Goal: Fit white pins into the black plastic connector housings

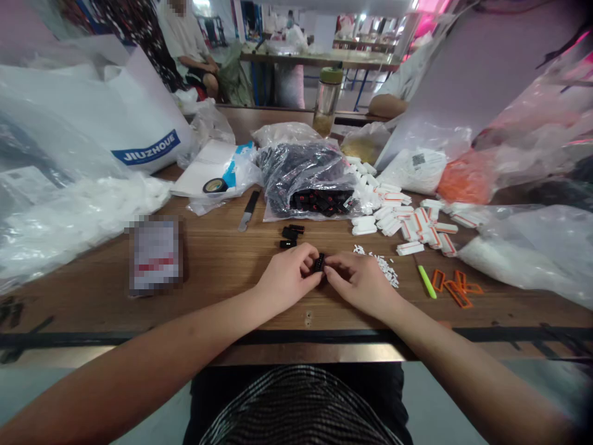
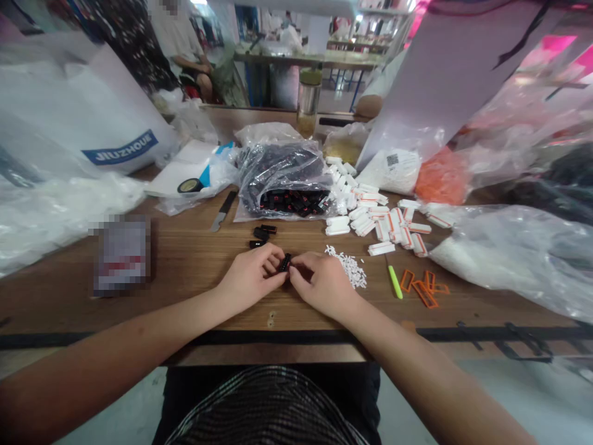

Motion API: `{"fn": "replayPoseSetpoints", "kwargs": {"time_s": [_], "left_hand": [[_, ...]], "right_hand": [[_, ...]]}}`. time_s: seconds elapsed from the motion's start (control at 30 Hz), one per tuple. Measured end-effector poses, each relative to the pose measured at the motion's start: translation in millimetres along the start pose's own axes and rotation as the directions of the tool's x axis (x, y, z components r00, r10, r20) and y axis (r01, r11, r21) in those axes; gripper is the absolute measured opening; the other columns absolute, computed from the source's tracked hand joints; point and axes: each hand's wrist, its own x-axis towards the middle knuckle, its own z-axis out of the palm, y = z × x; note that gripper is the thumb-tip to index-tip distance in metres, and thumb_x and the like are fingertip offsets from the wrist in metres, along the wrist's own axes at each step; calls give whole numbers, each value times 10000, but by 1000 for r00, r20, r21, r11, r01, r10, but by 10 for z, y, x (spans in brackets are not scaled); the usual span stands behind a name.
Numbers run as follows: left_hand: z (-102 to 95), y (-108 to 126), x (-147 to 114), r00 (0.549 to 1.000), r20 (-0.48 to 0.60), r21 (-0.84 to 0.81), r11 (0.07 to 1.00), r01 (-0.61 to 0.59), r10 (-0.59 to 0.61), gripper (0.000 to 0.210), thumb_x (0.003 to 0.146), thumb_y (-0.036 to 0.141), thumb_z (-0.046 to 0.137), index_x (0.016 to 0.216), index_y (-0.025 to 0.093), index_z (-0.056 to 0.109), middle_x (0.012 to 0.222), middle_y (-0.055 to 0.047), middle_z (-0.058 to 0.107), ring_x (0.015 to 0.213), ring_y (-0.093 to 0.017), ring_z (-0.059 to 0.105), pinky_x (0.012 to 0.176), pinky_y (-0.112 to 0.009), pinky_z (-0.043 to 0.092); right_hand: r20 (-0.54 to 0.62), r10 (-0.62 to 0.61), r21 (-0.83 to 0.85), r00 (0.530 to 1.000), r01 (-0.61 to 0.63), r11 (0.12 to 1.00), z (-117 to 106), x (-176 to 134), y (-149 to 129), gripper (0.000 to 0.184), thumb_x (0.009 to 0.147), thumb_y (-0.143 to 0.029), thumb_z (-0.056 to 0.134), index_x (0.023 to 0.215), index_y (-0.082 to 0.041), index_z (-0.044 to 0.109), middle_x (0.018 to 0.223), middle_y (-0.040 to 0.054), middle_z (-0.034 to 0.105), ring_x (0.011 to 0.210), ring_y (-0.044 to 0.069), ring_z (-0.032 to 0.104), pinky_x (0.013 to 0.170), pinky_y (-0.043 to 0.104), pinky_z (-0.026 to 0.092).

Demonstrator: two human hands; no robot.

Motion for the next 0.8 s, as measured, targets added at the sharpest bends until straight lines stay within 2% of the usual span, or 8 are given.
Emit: {"fn": "replayPoseSetpoints", "kwargs": {"time_s": [0.1, 0.27, 0.4, 0.47, 0.53, 0.6, 0.7, 0.8], "left_hand": [[4, 2, -4, 999, 40, -51, 998, 35, -33, 243, 751, 140, 663, 960, 207, 558, 807, 19, 642, 661, -115, 616, 648, -263, 533], [-20, 37, -19, 995, 96, -105, 993, 46, -36, 239, 756, 75, 628, 946, 201, 556, 808, 19, 667, 691, -115, 645, 666, -254, 535], [-111, 14, -33, 999, 42, 109, 994, -16, 12, 286, 772, 202, 705, 1029, 215, 581, 796, 24, 621, 639, -125, 582, 625, -278, 490], [-151, -15, -34, 996, 38, 200, 976, -84, 78, 316, 786, 256, 720, 1073, 221, 595, 876, 6, 611, 655, -125, 557, 637, -287, 470], [-165, -39, -31, 989, 77, 196, 971, -140, 127, 248, 828, 243, 685, 1063, 219, 608, 928, -3, 614, 699, -122, 563, 667, -278, 462], [-155, -49, -31, 985, 108, 187, 970, -155, 137, 148, 855, 216, 652, 1000, 212, 622, 873, 10, 618, 713, -121, 567, 677, -266, 450], [-126, -39, -43, 988, 107, 222, 965, -136, 115, 84, 854, 229, 648, 934, 209, 629, 767, 30, 595, 674, -122, 551, 653, -264, 421], [-110, -18, -63, 990, 112, 238, 965, -112, 87, 90, 841, 264, 655, 915, 216, 639, 712, 40, 577, 641, -123, 539, 624, -264, 393]], "right_hand": [[18, -41, -38, 999, 41, 998, 21, 4, 1, 225, 847, -285, 582, 1010, -184, 700, 846, 40, 699, 692, 147, 615, 644, 284, 468], [70, -115, -90, 991, 121, 989, 14, 41, 11, 239, 882, -287, 567, 1034, -159, 700, 801, 46, 643, 709, 153, 584, 675, 302, 469], [112, -137, -105, 984, 148, 983, -13, 30, 64, 259, 919, -280, 536, 1085, -190, 714, 967, 79, 642, 855, 166, 606, 793, 323, 490], [137, -142, -160, 980, 163, 974, -5, 17, 71, 276, 929, -291, 529, 1119, -202, 710, 953, 77, 634, 855, 170, 601, 795, 332, 490], [160, -158, -218, 974, 191, 957, 12, 13, 55, 280, 934, -290, 521, 1118, -191, 708, 907, 75, 634, 840, 178, 594, 778, 339, 486], [167, -181, -243, 969, 218, 945, 1, 19, 29, 272, 926, -282, 530, 1104, -176, 706, 886, 80, 641, 849, 191, 593, 780, 351, 484], [118, -181, -166, 976, 199, 966, -172, 29, 54, 262, 903, -268, 557, 1108, -187, 700, 967, 90, 676, 926, 198, 610, 851, 360, 488], [19, -98, -119, 995, 100, 988, -538, 10, 255, 237, 912, -265, 523, 1019, -217, 729, 988, 67, 716, 922, 185, 639, 844, 331, 495]]}}
